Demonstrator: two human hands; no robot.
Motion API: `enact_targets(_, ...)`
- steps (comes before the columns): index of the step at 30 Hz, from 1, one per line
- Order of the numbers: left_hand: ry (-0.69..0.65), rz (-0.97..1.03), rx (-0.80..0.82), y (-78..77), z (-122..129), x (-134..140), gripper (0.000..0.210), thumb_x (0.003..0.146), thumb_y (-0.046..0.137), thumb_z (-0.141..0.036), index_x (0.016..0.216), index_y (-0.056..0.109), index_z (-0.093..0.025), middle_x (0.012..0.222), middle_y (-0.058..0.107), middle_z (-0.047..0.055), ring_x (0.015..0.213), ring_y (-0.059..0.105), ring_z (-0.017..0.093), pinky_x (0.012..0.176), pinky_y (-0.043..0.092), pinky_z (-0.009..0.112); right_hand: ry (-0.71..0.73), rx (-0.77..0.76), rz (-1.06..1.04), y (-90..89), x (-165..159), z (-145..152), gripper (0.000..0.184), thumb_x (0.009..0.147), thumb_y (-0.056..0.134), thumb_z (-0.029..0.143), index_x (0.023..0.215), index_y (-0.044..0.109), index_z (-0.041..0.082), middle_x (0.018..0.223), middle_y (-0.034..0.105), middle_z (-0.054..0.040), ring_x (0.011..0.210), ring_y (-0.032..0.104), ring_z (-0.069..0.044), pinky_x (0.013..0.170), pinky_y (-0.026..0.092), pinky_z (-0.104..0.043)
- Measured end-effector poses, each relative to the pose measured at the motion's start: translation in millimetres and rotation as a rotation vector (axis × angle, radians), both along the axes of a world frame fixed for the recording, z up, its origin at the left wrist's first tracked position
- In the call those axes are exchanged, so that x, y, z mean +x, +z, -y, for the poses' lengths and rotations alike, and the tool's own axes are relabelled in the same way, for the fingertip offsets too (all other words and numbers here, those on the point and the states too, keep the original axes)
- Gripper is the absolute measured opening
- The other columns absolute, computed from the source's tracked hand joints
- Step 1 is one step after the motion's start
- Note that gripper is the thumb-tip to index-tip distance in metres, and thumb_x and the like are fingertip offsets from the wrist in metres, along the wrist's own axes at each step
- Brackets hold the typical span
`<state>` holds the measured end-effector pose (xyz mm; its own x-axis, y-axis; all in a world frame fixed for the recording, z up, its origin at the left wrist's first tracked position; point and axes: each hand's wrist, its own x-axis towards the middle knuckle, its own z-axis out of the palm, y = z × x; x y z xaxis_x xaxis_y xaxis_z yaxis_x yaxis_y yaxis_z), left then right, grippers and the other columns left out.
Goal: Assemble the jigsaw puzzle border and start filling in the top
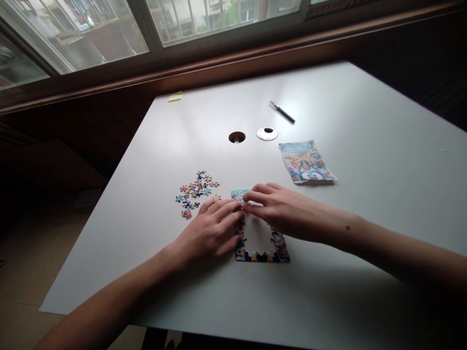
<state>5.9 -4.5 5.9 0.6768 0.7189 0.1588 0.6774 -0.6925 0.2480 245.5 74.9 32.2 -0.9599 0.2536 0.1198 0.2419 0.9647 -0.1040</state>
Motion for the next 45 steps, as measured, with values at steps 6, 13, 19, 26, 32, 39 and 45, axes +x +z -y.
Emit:
enact_targets(6,0.005,0.006,-0.003,0.7,0.2,-0.6,0.048,0.097,0.050,-0.036,0.142,0.044,-0.019,0.149,0.048,0.012,0.140,0.040,0.028,0.115,0.033,0.047,0.012,-0.043,-0.020,-1.4,-1.5,-0.7,0.029,0.087,0.052,0.002,0.109,0.066,0.014,0.108,0.066,-0.0108,0.094,0.052,-0.023,0.081,0.047,-0.038)
enact_targets(13,0.004,0.012,-0.015,2.3,0.6,0.9,0.049,0.097,0.050,-0.035,0.143,0.043,-0.020,0.148,0.048,0.013,0.140,0.040,0.028,0.115,0.033,0.047,0.012,-0.047,-0.048,-1.7,-0.3,-0.4,0.030,0.087,0.051,0.002,0.111,0.066,0.014,0.106,0.065,-0.0115,0.095,0.052,-0.023,0.083,0.047,-0.039)
enact_targets(19,0.004,0.006,-0.013,2.8,0.0,1.7,0.046,0.097,0.050,-0.036,0.140,0.046,-0.019,0.147,0.049,0.013,0.140,0.041,0.027,0.115,0.033,0.046,-0.017,-0.063,-0.007,2.7,-1.9,5.1,0.020,0.089,0.050,0.005,0.099,0.066,0.013,0.108,0.063,-0.0141,0.097,0.051,-0.025,0.082,0.048,-0.040)
enact_targets(26,0.007,-0.005,-0.017,2.0,-1.0,0.4,0.046,0.098,0.049,-0.036,0.140,0.045,-0.019,0.148,0.049,0.013,0.140,0.040,0.027,0.115,0.033,0.047,-0.002,-0.035,0.003,1.6,-4.2,3.9,0.021,0.089,0.049,0.004,0.098,0.066,0.012,0.101,0.063,-0.0136,0.090,0.052,-0.023,0.078,0.048,-0.038)
enact_targets(32,0.006,0.006,-0.020,3.2,-0.6,1.5,0.045,0.097,0.050,-0.035,0.139,0.046,-0.018,0.147,0.049,0.014,0.140,0.040,0.028,0.115,0.033,0.047,0.001,-0.060,-0.006,0.2,-4.2,5.0,0.020,0.087,0.049,0.002,0.090,0.066,0.012,0.098,0.062,-0.0134,0.088,0.051,-0.023,0.076,0.047,-0.037)
enact_targets(39,0.006,0.016,-0.018,2.7,-0.5,1.6,0.046,0.096,0.051,-0.034,0.140,0.046,-0.020,0.147,0.049,0.013,0.139,0.041,0.028,0.114,0.033,0.047,-0.021,-0.074,-0.005,2.8,-4.8,4.8,0.022,0.086,0.051,0.002,0.097,0.067,0.013,0.103,0.063,-0.0136,0.091,0.052,-0.023,0.079,0.048,-0.038)
enact_targets(45,0.002,0.011,-0.007,2.7,0.2,1.0,0.046,0.097,0.051,-0.035,0.140,0.047,-0.018,0.148,0.049,0.013,0.139,0.042,0.028,0.114,0.034,0.047,0.000,-0.094,-0.047,0.0,-5.9,0.5,0.025,0.088,0.049,0.001,0.099,0.069,0.012,0.098,0.066,-0.0125,0.087,0.055,-0.022,0.079,0.048,-0.037)
